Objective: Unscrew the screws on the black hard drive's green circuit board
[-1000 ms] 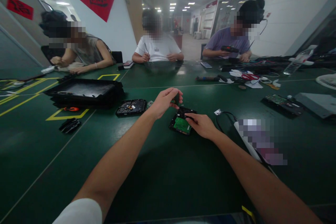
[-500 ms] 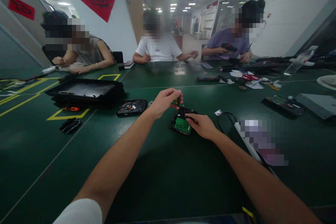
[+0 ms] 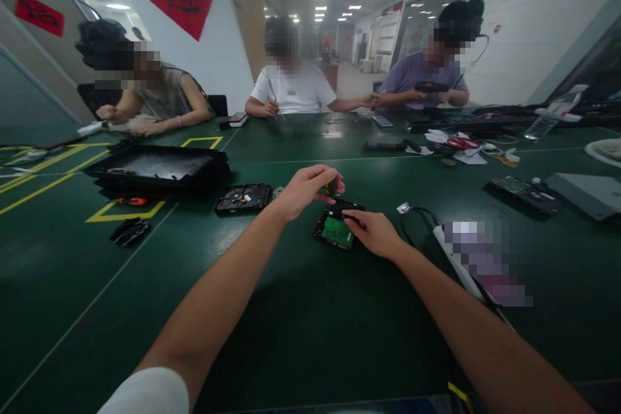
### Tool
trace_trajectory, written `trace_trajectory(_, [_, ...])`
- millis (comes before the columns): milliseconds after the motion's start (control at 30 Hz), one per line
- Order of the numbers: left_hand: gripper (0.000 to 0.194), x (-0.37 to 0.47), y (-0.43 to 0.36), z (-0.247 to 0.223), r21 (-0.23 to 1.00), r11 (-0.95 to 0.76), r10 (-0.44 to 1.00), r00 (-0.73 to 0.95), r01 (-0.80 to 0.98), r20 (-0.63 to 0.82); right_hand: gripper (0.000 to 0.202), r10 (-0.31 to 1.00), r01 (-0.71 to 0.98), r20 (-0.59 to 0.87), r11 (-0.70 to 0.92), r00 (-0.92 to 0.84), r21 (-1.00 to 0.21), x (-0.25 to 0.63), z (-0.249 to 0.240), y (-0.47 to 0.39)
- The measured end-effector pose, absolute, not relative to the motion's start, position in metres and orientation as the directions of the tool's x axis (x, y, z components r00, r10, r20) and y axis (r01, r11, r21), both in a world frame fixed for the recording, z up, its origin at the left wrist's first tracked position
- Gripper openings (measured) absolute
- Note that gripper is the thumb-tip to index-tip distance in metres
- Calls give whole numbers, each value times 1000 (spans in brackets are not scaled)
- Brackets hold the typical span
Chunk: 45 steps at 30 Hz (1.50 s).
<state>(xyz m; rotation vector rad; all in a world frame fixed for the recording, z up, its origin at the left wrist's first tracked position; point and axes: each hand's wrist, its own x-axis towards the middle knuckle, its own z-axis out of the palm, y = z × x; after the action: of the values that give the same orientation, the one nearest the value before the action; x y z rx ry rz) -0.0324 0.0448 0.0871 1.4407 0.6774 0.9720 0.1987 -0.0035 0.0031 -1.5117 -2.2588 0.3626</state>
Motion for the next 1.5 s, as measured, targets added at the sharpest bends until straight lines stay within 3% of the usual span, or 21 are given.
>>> trace_trajectory(1200, [46, -25, 44, 84, 956, -295, 922, 264, 8, 282, 43, 923, 816, 176, 385, -343, -431, 198, 4, -4])
trace_trajectory(1500, [40, -30, 43, 88, 965, -261, 842, 481, -35, 245, 43, 926, 819, 173, 377, -335, -432, 198, 4, -4])
